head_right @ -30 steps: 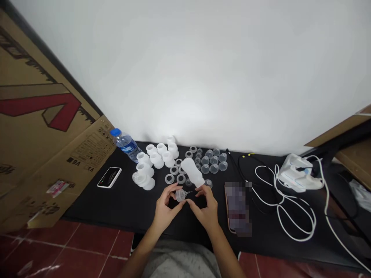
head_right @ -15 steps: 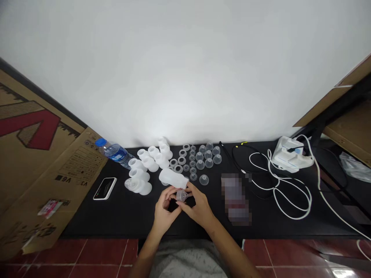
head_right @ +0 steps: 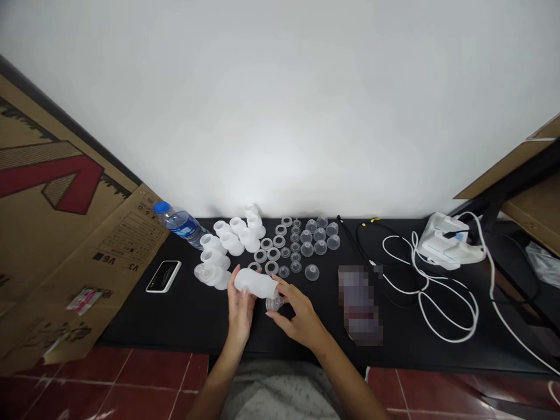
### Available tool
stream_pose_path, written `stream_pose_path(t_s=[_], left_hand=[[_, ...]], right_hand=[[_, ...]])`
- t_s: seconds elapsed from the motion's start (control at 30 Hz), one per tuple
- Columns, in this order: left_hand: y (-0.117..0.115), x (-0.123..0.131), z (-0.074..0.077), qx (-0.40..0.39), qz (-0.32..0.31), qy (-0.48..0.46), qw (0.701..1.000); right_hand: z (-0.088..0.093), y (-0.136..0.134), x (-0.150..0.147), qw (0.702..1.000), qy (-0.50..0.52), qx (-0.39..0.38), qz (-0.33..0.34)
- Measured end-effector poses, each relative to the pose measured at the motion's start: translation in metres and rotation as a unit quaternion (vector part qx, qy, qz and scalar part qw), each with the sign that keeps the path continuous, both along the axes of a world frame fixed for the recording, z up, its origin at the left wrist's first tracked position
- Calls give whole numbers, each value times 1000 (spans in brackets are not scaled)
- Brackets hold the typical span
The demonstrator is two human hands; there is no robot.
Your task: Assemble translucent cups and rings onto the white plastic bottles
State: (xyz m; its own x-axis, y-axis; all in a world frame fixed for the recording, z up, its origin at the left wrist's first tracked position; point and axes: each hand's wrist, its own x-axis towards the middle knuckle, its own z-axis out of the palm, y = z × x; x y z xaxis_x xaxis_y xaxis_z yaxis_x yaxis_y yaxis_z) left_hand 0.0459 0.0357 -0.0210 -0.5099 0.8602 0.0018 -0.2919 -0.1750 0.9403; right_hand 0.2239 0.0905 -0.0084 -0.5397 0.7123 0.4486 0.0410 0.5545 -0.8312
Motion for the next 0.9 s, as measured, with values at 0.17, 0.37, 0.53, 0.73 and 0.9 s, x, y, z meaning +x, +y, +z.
stream_pose_path(t_s=[0.17,0.37,0.53,0.73,0.9], left_hand=[[-1,-3,-3,-42,87,46,994],[2,-5,-6,-47,115,51,991],[-1,-5,-8,-62,99,122,986],[-3,-4,-8,-73,96,137,983],[-1,-3,-5,-76,91,137,984]], right_hand=[[0,-1,0,998,6,-58,-21],[5,4,2,992,19,-46,-116],[3,7,3,994,9,-16,-108],[2,8,1,995,19,5,-102],[1,8,-2,995,40,-19,-89]])
